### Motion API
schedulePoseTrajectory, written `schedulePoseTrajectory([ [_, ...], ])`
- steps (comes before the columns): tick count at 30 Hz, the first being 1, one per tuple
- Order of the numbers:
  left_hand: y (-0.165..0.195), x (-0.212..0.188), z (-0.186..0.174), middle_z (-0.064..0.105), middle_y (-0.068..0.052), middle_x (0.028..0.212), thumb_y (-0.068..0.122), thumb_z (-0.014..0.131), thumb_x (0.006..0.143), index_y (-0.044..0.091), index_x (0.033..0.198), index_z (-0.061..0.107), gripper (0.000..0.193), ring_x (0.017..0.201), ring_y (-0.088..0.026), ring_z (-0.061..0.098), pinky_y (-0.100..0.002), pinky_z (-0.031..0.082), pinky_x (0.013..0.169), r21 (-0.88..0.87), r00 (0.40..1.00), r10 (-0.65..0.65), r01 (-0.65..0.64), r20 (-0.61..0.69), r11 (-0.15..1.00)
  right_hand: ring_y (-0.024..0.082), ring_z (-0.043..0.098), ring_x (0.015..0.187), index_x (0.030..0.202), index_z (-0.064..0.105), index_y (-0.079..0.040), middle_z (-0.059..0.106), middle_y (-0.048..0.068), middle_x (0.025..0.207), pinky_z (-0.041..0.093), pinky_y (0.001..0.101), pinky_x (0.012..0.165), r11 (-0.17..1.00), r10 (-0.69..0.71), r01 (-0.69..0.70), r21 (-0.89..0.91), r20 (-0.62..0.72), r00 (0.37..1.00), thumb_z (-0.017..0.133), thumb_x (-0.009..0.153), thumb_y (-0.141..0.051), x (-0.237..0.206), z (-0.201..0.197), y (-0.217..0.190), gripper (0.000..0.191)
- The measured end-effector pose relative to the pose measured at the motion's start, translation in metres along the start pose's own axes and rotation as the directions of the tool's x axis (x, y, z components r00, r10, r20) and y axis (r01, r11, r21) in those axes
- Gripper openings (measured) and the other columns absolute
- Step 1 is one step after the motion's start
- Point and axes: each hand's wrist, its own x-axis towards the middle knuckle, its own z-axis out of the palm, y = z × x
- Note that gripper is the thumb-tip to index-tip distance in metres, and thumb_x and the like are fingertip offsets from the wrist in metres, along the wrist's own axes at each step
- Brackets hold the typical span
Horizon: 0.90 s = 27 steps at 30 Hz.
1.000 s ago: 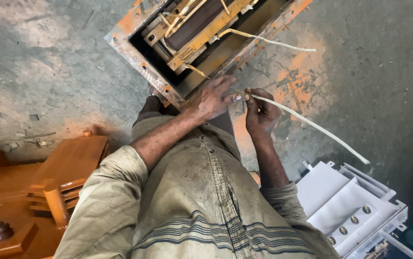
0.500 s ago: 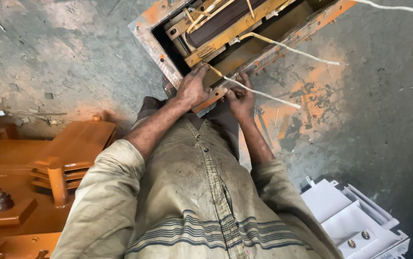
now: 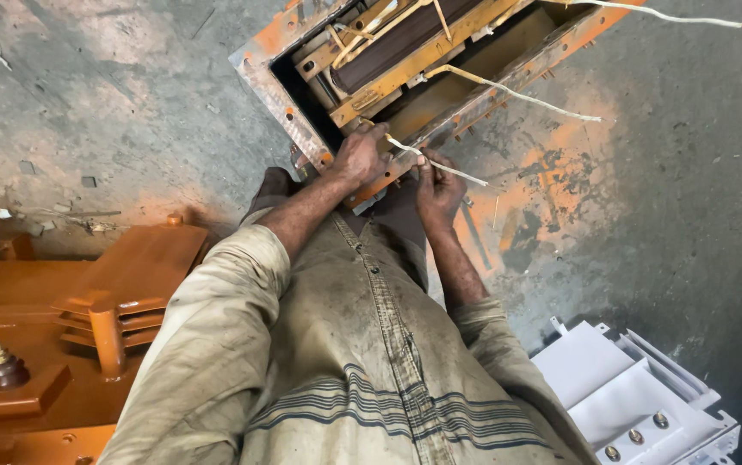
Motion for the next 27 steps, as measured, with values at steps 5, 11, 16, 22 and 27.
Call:
schedulePoseTrajectory([
  [5, 0.001, 0.006, 0.015, 0.062, -0.019, 0.12, 0.014, 0.067, 0.088, 0.009, 0.118, 0.069, 0.031, 0.109, -0.04, 0.063, -0.048, 0.052, 0.094, 0.107, 0.985, 0.171, -0.167, -0.033, 0.98, 0.016, 0.068, 0.111, 0.142, 0.052, 0.005, 0.067, 0.014, 0.123, 0.057, 0.0289, 0.093, 0.999, 0.015, -0.016, 0.037, 0.025, 1.0, 0.07, 0.102, -0.007, -0.014, -0.02, -0.026, 0.045],
  [11, -0.022, 0.024, 0.023, 0.063, -0.014, 0.1, 0.008, 0.066, 0.083, 0.006, 0.096, 0.067, 0.013, 0.098, -0.036, 0.067, -0.049, 0.057, 0.084, 0.362, 0.869, 0.494, -0.451, -0.03, 0.816, 0.019, 0.068, 0.116, 0.143, 0.049, 0.006, 0.065, 0.016, 0.125, 0.062, 0.0347, 0.098, 0.993, 0.045, -0.029, 0.115, -0.142, 0.989, 0.063, 0.104, -0.004, -0.034, -0.043, -0.066, 0.042],
  [16, -0.019, 0.029, 0.014, 0.063, -0.012, 0.106, 0.012, 0.068, 0.086, 0.009, 0.101, 0.068, 0.015, 0.1, -0.035, 0.067, -0.048, 0.056, 0.091, 0.373, 0.9, 0.426, -0.429, 0.097, 0.822, 0.019, 0.072, 0.106, 0.136, 0.054, 0.005, 0.068, 0.015, 0.122, 0.061, 0.0339, 0.098, 0.987, 0.021, 0.007, 0.16, -0.171, 0.985, 0.06, 0.107, -0.008, -0.035, -0.054, -0.093, 0.033],
  [22, 0.002, 0.023, 0.003, 0.06, -0.016, 0.118, 0.019, 0.074, 0.082, 0.019, 0.13, 0.066, 0.049, 0.109, -0.038, 0.064, -0.049, 0.051, 0.095, 0.263, 0.891, 0.358, -0.43, 0.278, 0.864, 0.018, 0.075, 0.101, 0.114, 0.068, 0.004, 0.072, 0.013, 0.111, 0.06, 0.0297, 0.089, 1.0, -0.017, 0.013, -0.028, -0.138, 0.99, 0.063, 0.106, -0.011, -0.029, -0.05, -0.115, 0.018],
  [27, -0.009, 0.029, 0.013, 0.057, -0.017, 0.136, 0.016, 0.076, 0.078, 0.012, 0.124, 0.067, 0.048, 0.113, -0.042, 0.063, -0.049, 0.051, 0.097, 0.303, 0.915, 0.363, -0.401, 0.175, 0.864, 0.016, 0.073, 0.099, 0.111, 0.073, -0.001, 0.074, 0.011, 0.109, 0.058, 0.032, 0.088, 0.956, -0.213, 0.188, -0.227, -0.089, 0.973, 0.07, 0.103, -0.011, -0.03, -0.041, -0.134, 0.013],
])
